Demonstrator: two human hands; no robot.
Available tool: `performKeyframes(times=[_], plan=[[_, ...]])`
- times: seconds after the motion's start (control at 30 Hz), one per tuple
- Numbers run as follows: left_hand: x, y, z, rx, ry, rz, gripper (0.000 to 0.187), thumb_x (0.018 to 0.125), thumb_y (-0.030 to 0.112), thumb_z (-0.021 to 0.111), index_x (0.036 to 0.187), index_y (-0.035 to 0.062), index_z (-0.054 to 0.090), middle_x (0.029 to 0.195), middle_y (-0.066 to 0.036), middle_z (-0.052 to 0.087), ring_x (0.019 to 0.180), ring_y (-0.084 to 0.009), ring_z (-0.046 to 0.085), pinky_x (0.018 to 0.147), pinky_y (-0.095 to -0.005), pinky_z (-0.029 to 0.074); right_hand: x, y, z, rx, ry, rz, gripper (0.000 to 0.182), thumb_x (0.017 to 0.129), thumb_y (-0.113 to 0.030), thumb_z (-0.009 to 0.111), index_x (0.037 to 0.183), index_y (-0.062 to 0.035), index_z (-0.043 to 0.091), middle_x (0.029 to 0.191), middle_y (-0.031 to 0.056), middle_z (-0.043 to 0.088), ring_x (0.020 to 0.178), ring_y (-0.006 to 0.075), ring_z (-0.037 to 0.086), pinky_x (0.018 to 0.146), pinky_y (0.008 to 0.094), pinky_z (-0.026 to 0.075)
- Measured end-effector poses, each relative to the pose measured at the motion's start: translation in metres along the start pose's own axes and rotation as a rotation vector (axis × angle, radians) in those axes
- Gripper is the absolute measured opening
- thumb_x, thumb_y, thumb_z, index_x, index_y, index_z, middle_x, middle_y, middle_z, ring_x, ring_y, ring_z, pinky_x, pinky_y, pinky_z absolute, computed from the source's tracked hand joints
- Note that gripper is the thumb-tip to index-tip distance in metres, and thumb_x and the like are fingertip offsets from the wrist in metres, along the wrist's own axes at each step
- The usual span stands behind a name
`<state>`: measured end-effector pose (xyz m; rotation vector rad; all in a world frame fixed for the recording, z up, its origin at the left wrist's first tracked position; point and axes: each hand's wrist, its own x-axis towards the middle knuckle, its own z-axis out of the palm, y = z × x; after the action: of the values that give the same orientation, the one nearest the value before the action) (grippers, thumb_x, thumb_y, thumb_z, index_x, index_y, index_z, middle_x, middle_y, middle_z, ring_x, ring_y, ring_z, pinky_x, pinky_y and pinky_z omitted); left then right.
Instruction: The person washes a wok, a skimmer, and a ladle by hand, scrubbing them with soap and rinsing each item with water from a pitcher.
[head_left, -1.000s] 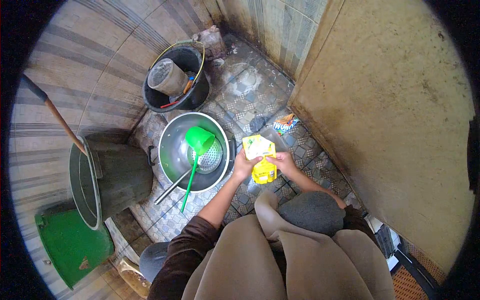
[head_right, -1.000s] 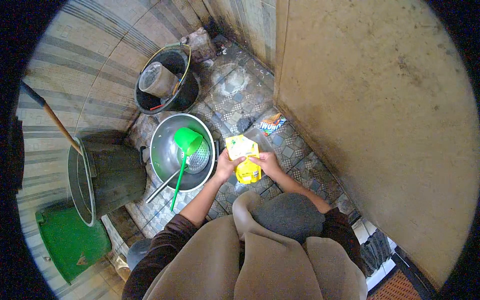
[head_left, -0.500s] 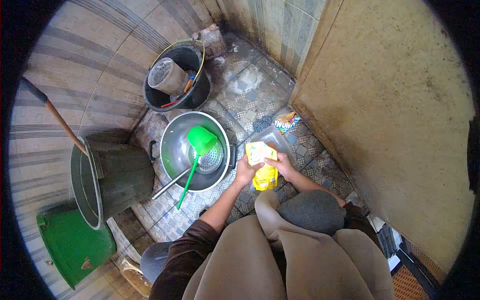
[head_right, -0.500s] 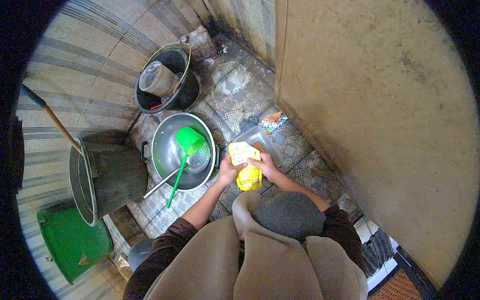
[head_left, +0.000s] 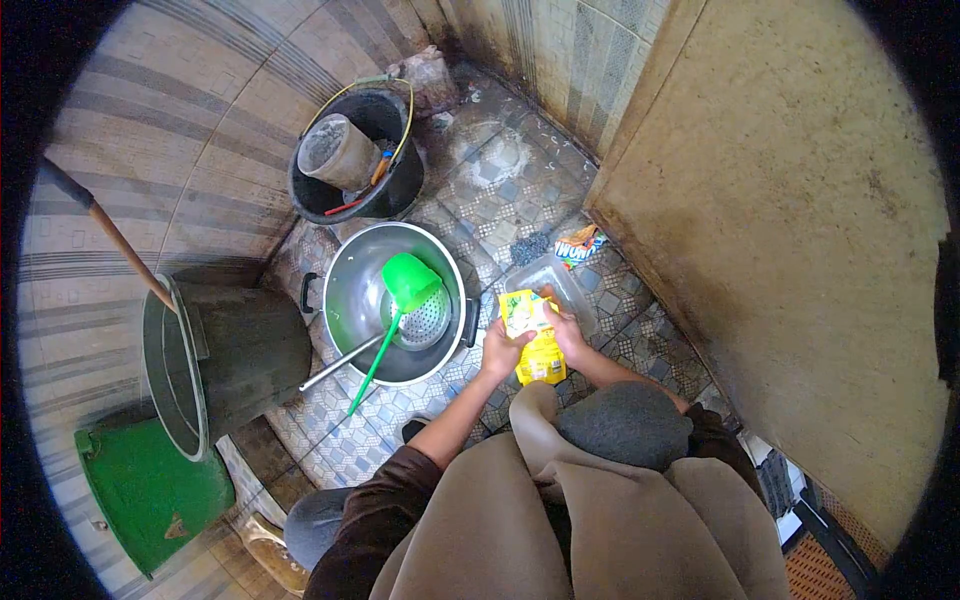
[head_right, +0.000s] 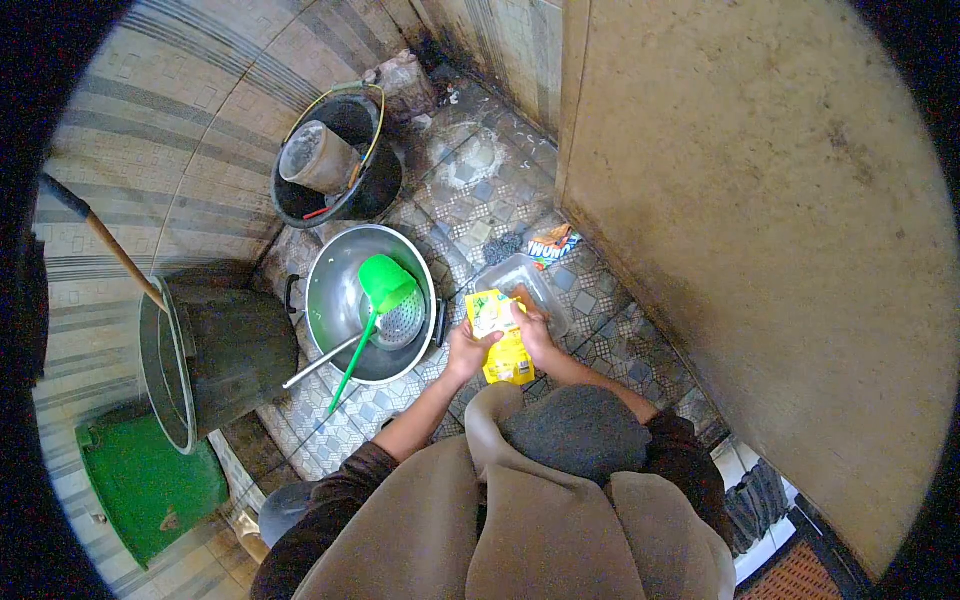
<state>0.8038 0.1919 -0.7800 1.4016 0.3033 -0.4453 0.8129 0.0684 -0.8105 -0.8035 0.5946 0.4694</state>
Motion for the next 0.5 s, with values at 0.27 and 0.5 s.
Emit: performKeyframes(times=[0.27, 0.5], plan=[[-0.002, 0.003, -0.002, -0.015, 0.032, -0.128, 0.018, 0.077, 0.002, 0.053, 0.095, -0.0019, 0.051, 0.089, -0.007, 0.059, 0.075, -0.0114, 0.056, 0.066, -0.0248, 0.046, -0.008, -0.013, 0.007, -0.269, -0.184, -0.082, 0.027, 0.078, -0.016, 0.054, 0.101, -0.0013, 0.05, 0.087, 0.0043, 0.056, 0.075, 0.0122, 0.055, 0.067, 0.0249, 0.044], [-0.003, -0.002, -0.003, -0.009, 0.043, -0.13, 0.015, 0.076, 0.001, 0.053, 0.091, -0.0022, 0.055, 0.084, -0.007, 0.06, 0.07, -0.0113, 0.056, 0.063, -0.0248, 0.046, 0.004, 0.007, 0.002, 0.022, -0.05, -0.044, 0.022, 0.075, -0.016, 0.059, 0.091, -0.0006, 0.054, 0.082, 0.0043, 0.058, 0.069, 0.0126, 0.056, 0.06, 0.0248, 0.045]])
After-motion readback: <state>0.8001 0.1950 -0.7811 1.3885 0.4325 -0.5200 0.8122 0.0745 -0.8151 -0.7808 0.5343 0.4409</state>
